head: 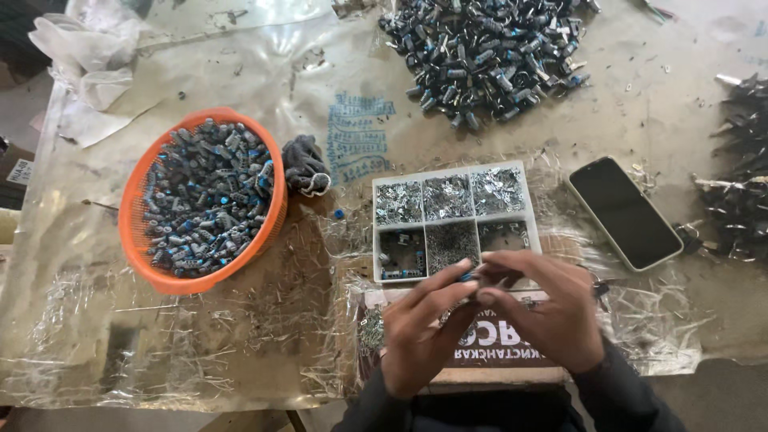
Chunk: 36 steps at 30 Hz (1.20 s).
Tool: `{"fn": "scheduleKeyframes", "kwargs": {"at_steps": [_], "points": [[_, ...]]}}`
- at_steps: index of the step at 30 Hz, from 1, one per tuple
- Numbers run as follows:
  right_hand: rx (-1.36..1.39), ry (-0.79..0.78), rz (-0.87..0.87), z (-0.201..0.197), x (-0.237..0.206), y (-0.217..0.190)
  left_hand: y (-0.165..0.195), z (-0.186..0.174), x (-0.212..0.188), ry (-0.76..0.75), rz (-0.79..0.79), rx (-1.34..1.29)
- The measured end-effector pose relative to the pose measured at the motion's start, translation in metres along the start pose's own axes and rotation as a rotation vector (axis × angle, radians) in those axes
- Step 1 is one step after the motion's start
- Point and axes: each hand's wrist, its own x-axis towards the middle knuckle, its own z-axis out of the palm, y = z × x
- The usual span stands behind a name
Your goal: The person sits at a workbench and assembles small metal clamp components by hand. They pick parts from an orange basket and a compartment organizer box, fit the pieces together in their hands, and set completed assemblies on the table.
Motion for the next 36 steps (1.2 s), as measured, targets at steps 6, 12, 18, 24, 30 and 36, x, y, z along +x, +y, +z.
{"fn": "scheduleKeyframes", "kwargs": {"at_steps": [6,12,18,24,30,36], "points": [[0.465,-0.122,0.272,0.012,-0.004,0.039,-0.028,0.017,0.016,0.045,0.101,-0.010],[0.003,-0.073,0.222,0.012,0.045,0.055,-0.060,0.020,0.032,0.096,-0.059,-0.010],[-0.738,-0.372,-0.011,0.058,0.062,0.055,-0.076,0.011,0.035,0.018,-0.234,0.069],[-0.512,-0.155,-0.059,0.051,0.065,0.047,-0.076,-0.001,0.039,0.008,-0.275,0.049],[0.039,-0.103,0.242,0.056,0.058,0.054,-0.083,-0.002,0.040,0.043,-0.276,-0.029],[0.240,-0.162,0.310,0.061,0.058,0.062,-0.087,-0.004,0.037,0.053,-0.218,-0.068]]}}
